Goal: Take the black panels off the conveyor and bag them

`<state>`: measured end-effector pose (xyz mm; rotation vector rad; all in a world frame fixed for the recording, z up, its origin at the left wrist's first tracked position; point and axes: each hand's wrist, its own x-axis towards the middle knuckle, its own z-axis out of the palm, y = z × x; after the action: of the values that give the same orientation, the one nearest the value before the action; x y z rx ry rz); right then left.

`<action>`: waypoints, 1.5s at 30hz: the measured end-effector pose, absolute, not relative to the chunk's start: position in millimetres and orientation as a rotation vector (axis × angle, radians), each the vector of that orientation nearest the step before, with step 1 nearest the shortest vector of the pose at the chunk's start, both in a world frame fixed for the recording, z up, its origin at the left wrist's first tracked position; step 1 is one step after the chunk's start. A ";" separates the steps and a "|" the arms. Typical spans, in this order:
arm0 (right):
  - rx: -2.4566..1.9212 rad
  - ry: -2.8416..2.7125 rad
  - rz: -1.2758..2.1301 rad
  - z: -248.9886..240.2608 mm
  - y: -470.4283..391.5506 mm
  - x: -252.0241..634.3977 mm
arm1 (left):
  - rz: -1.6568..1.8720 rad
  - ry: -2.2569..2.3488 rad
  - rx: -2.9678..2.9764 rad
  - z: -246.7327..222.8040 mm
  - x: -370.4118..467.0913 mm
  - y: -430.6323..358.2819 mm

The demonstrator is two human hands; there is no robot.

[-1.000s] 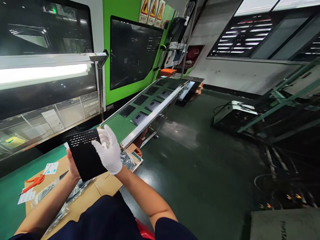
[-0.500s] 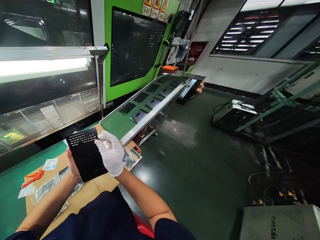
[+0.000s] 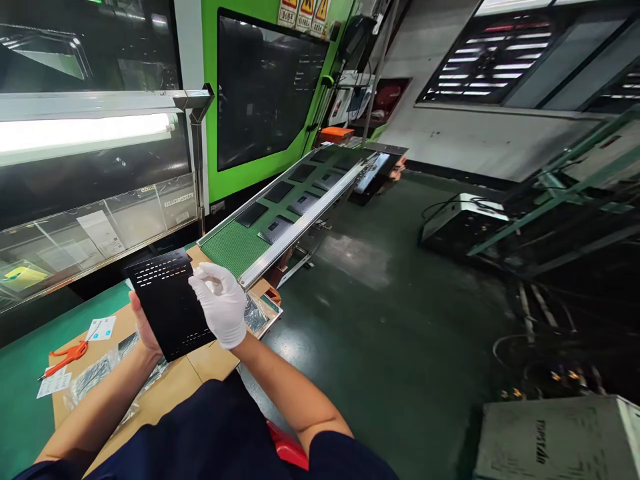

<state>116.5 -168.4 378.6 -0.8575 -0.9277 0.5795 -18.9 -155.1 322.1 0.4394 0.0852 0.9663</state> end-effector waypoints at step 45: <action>-0.724 -0.970 0.560 395.6 -172.6 119.1 | 0.897 -0.057 0.568 335.3 -12.3 -162.7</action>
<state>119.1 -172.6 395.6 -0.7244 -0.9704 0.5602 -12.3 -162.7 335.3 0.5683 -0.0573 0.8974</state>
